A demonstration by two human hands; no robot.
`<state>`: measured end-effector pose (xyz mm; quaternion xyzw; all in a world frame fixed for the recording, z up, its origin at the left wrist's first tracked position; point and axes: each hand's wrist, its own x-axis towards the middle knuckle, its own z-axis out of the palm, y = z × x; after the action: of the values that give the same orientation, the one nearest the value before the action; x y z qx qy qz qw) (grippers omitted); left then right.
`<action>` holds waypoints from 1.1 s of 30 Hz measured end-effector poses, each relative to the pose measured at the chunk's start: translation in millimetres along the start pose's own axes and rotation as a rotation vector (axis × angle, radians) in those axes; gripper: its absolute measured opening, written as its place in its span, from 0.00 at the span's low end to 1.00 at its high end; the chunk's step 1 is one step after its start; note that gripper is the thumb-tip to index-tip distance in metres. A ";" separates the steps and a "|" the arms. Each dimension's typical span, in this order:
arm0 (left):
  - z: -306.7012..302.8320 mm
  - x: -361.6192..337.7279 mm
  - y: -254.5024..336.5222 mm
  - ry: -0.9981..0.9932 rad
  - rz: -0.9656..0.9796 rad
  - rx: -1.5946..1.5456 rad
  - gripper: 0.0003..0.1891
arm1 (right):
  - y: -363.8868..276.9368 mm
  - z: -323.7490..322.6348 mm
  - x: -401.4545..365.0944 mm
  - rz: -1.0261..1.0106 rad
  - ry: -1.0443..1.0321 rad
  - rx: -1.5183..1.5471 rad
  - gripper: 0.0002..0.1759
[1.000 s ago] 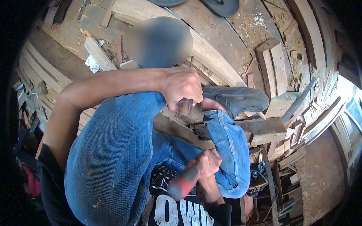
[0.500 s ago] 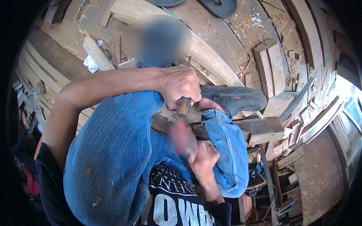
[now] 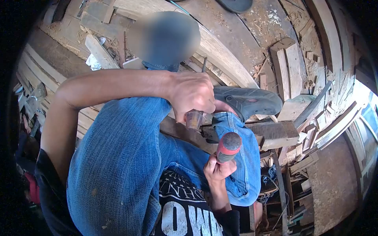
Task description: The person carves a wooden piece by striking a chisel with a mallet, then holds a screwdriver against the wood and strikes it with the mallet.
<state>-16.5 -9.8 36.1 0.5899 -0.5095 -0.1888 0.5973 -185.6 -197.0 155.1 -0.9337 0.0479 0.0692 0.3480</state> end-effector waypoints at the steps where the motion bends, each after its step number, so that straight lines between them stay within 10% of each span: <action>1: -0.7 -0.9 -0.8 0.000 -0.002 -0.004 0.12 | -0.9 -0.1 0.6 0.009 -0.013 -0.002 0.19; 12: -0.2 -3.8 -4.6 0.004 -0.076 0.023 0.32 | -3.3 -0.3 2.8 0.003 -0.073 0.004 0.14; 15: -0.1 -2.2 -2.9 0.072 -0.024 0.014 0.17 | -2.0 1.1 2.8 -0.005 -0.067 0.008 0.13; 22: -2.4 -1.3 -5.4 -0.031 -0.082 0.022 0.29 | -1.4 1.2 2.7 -0.019 -0.087 0.004 0.12; 29: -0.3 3.6 -9.1 0.054 -0.035 0.019 0.12 | 11.8 -7.6 -13.7 -0.195 0.026 -0.114 0.15; 33: -2.5 0.3 -10.6 0.031 0.011 0.031 0.13 | 0.4 -19.1 -9.4 0.042 -0.409 -0.179 0.12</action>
<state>-10.3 -11.2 27.3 0.5992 -0.5063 -0.1682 0.5969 -193.1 -209.6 170.6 -0.9263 -0.0106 0.2682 0.2646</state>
